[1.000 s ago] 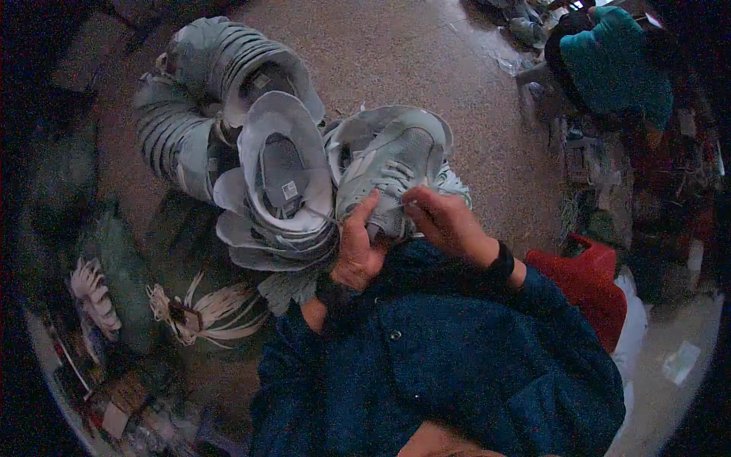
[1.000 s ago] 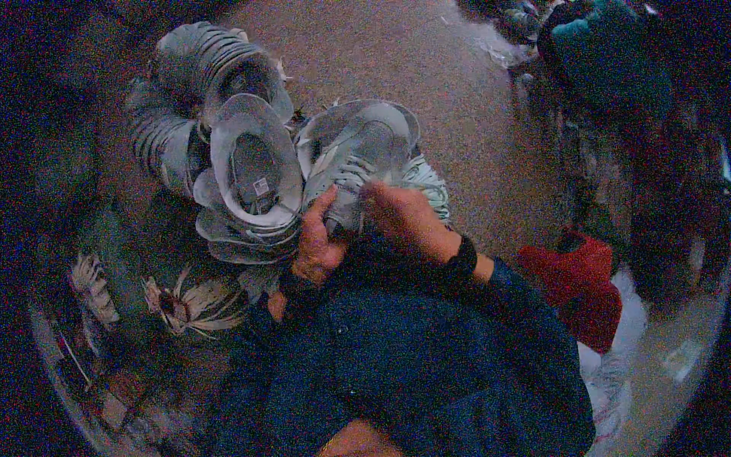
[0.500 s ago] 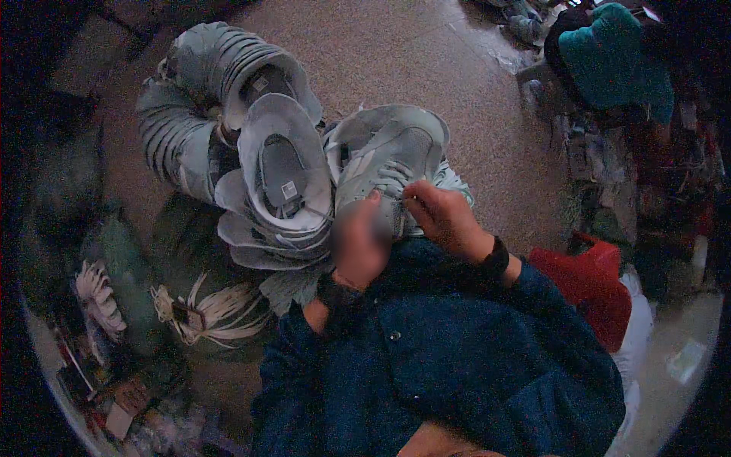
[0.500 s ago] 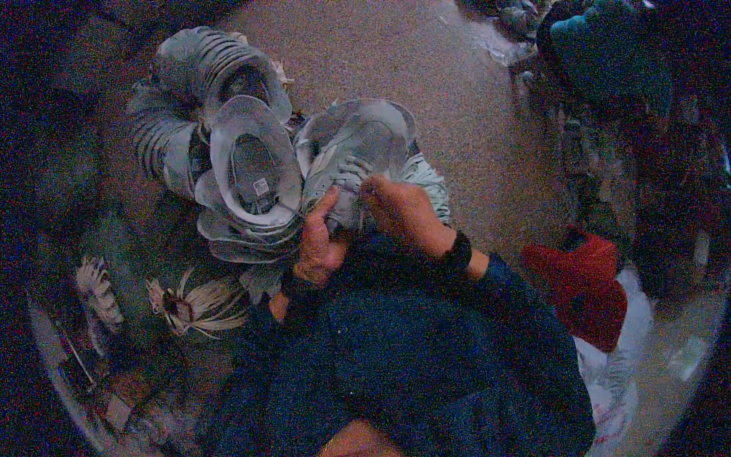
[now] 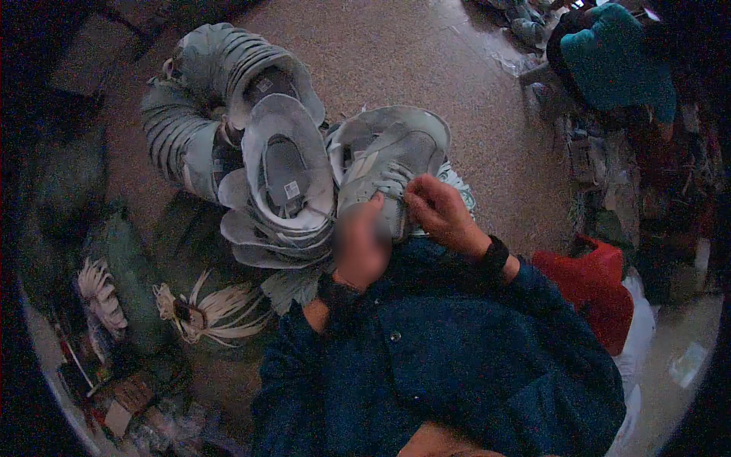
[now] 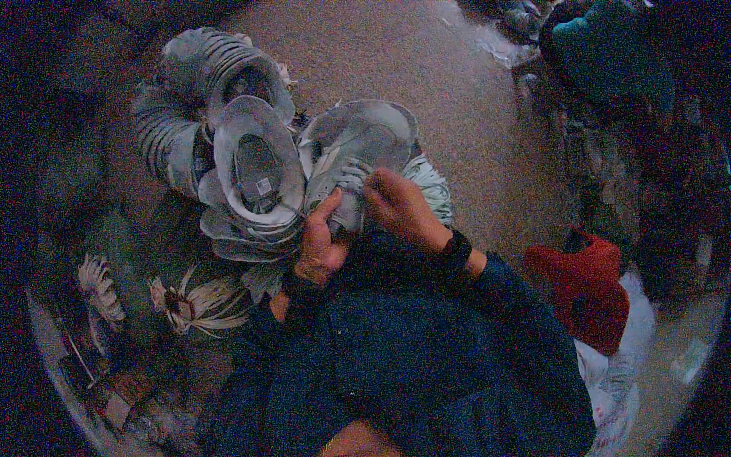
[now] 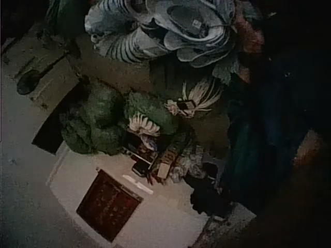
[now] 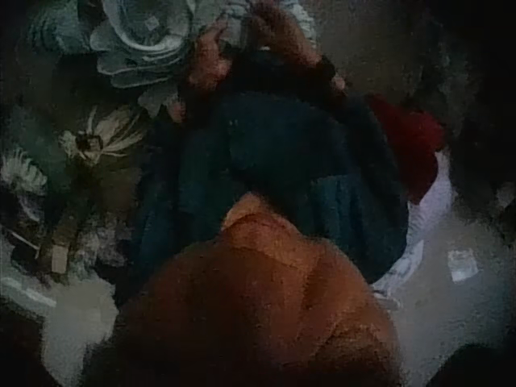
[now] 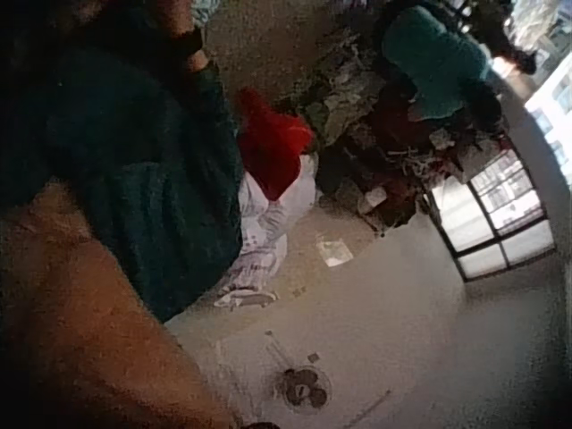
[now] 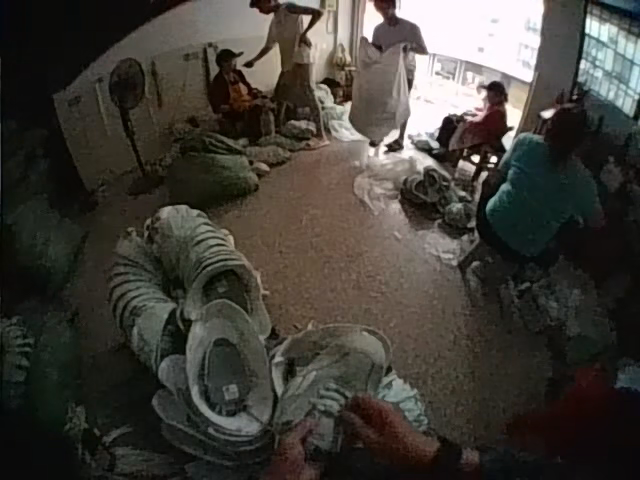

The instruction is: The recorder is lacing and organizing shoe uppers, then bundling them together in a manufacturing setting.

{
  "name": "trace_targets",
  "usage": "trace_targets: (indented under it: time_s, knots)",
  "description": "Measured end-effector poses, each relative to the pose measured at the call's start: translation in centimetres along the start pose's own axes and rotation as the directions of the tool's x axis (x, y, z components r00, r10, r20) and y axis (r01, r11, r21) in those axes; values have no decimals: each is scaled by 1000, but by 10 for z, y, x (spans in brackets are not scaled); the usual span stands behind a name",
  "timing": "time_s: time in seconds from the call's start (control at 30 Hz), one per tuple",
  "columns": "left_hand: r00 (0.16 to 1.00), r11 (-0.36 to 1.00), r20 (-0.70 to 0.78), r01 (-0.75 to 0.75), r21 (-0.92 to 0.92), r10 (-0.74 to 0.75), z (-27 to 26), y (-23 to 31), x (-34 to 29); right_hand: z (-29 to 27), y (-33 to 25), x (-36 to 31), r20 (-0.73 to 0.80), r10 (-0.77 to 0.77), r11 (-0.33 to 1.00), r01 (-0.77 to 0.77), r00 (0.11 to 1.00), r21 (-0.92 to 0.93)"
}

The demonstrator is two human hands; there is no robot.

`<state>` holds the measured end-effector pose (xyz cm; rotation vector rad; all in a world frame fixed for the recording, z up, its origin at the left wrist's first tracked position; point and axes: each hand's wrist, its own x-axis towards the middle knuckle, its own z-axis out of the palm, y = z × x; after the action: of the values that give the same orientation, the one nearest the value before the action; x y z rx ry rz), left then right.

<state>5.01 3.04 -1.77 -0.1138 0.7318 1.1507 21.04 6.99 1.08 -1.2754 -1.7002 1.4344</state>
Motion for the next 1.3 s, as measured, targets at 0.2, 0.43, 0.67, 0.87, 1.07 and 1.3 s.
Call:
trace_targets:
  time_s: [0.2, 0.43, 0.67, 0.87, 1.07, 1.3]
  knots:
    - [1000, 999, 2, -25, 29, 25, 1, 1, -2, 3, -16, 2, -41, -31, 993, 26, 999, -119]
    - [999, 992, -23, -19, 126, 22, -7, -4, 5, -3, -11, 7, -17, -317, 862, 280, 948, -422]
    - [852, 374, 357, -497, 783, 383, -57, -12, 19, 8, -8, 8, -94, -305, 915, 265, 948, -304]
    - [776, 70, 471, -545, 835, 418, -21, 1, -7, 4, -20, 14, 8, -428, 823, 394, 904, -410]
    - [799, -368, 495, -370, 853, 342, -43, -10, -7, 1, -33, 23, 124, -332, 778, 346, 935, -524]
    - [811, 92, 351, -440, 893, 469, -55, -22, 6, -5, -22, 52, 333, -323, 736, 456, 886, -500]
